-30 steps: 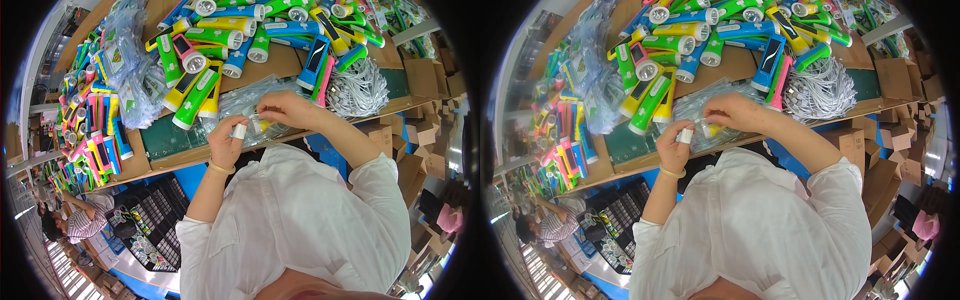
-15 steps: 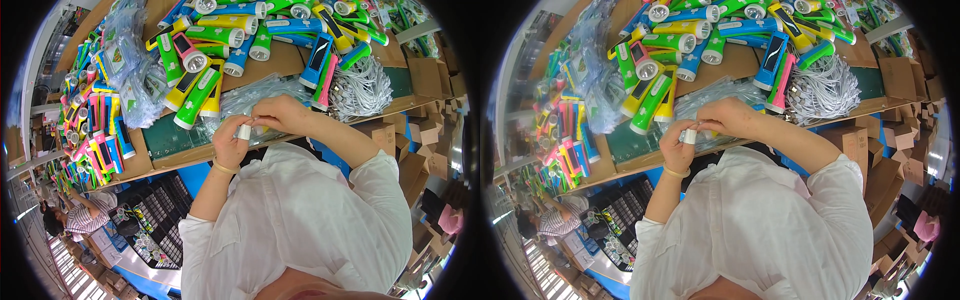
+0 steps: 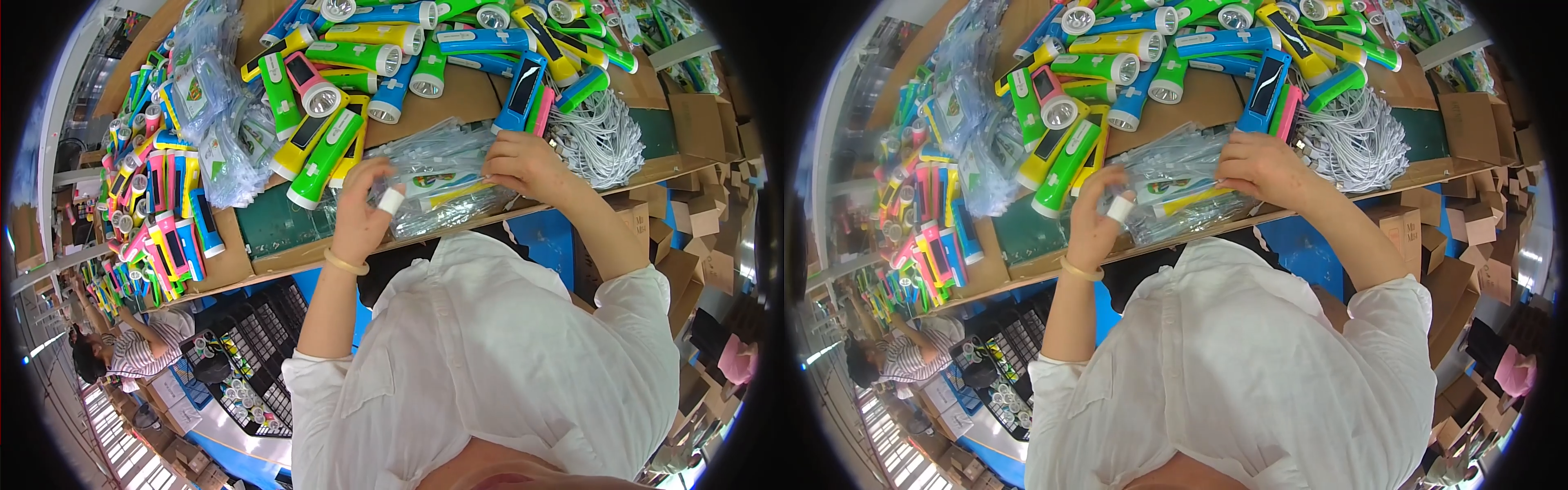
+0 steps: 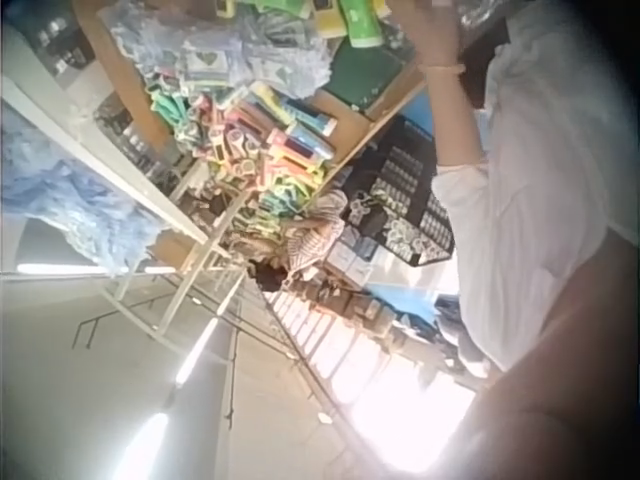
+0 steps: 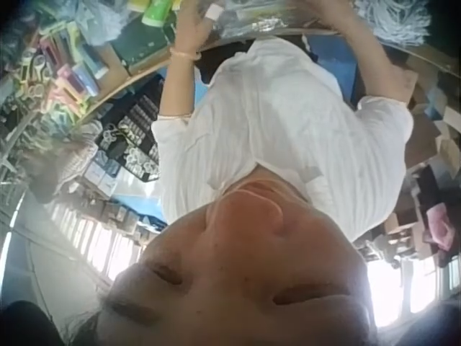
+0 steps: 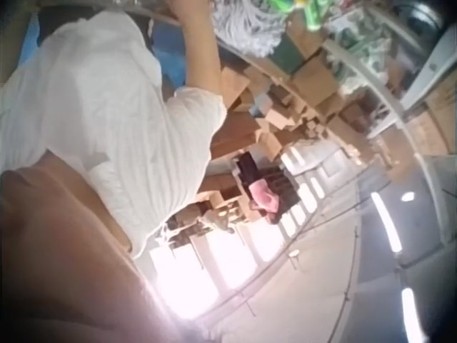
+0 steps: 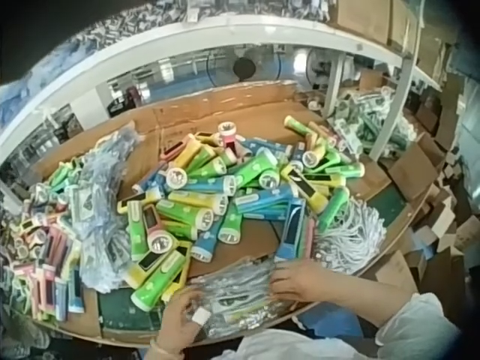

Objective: Packing individual flashlights into plastic bags and placing them in boxes on an assembly line.

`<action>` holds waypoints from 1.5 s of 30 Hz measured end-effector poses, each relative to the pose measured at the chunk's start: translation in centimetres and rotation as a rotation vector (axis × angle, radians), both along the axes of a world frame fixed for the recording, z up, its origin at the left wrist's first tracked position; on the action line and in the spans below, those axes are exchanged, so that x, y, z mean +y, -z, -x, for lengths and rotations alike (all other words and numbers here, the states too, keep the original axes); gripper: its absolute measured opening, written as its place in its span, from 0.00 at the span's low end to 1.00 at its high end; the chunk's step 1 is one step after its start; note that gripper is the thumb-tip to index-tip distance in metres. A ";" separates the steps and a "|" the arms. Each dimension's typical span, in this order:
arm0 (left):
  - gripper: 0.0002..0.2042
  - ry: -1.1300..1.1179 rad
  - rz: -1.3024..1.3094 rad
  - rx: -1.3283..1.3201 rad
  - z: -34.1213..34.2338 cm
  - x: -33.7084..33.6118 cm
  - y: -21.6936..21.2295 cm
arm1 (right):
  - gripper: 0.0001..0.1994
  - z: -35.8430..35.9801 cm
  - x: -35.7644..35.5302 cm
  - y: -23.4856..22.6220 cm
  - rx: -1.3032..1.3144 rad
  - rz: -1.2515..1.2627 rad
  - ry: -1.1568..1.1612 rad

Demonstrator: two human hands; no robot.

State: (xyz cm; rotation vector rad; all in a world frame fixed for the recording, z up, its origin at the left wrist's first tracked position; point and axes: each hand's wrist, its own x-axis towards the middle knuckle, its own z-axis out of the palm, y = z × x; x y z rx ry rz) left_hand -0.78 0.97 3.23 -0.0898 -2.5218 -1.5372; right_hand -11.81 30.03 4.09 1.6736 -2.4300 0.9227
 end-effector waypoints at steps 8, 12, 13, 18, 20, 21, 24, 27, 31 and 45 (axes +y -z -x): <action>0.08 0.271 0.177 -0.300 4.3 2.6 0.8 | 0.08 -1.2 -0.3 0.6 -0.146 -0.011 -0.039; 0.09 0.215 0.209 -0.484 4.4 1.9 3.3 | 0.09 -1.8 1.6 -2.0 -0.485 0.143 -0.047; 0.11 0.192 0.177 -0.455 3.9 1.3 5.3 | 0.08 -1.8 2.0 -3.1 -0.603 0.198 -0.028; 0.10 0.090 0.237 -0.333 3.1 2.3 4.6 | 0.07 1.5 5.4 -6.5 -1.007 0.530 0.331; 0.10 0.104 0.251 -0.241 2.9 2.7 4.0 | 0.07 4.9 7.6 -7.3 -0.981 0.493 0.421; 0.09 0.100 0.195 -0.241 2.8 2.9 3.8 | 0.08 6.9 9.0 -7.6 -0.954 0.446 0.488; 0.07 0.092 0.133 -0.207 2.3 3.2 3.6 | 0.11 15.3 14.6 -8.4 -0.559 0.292 0.843; 0.05 0.035 0.080 -0.173 1.4 3.7 3.8 | 0.10 23.4 21.4 -15.4 -0.289 0.524 1.362; 0.06 0.082 0.033 -0.145 0.7 4.3 4.7 | 0.22 26.9 27.5 -20.5 -0.350 1.021 1.234; 0.05 0.133 0.087 0.034 0.7 5.8 -0.1 | 0.13 -1.4 -3.0 -0.3 -0.155 -0.136 0.015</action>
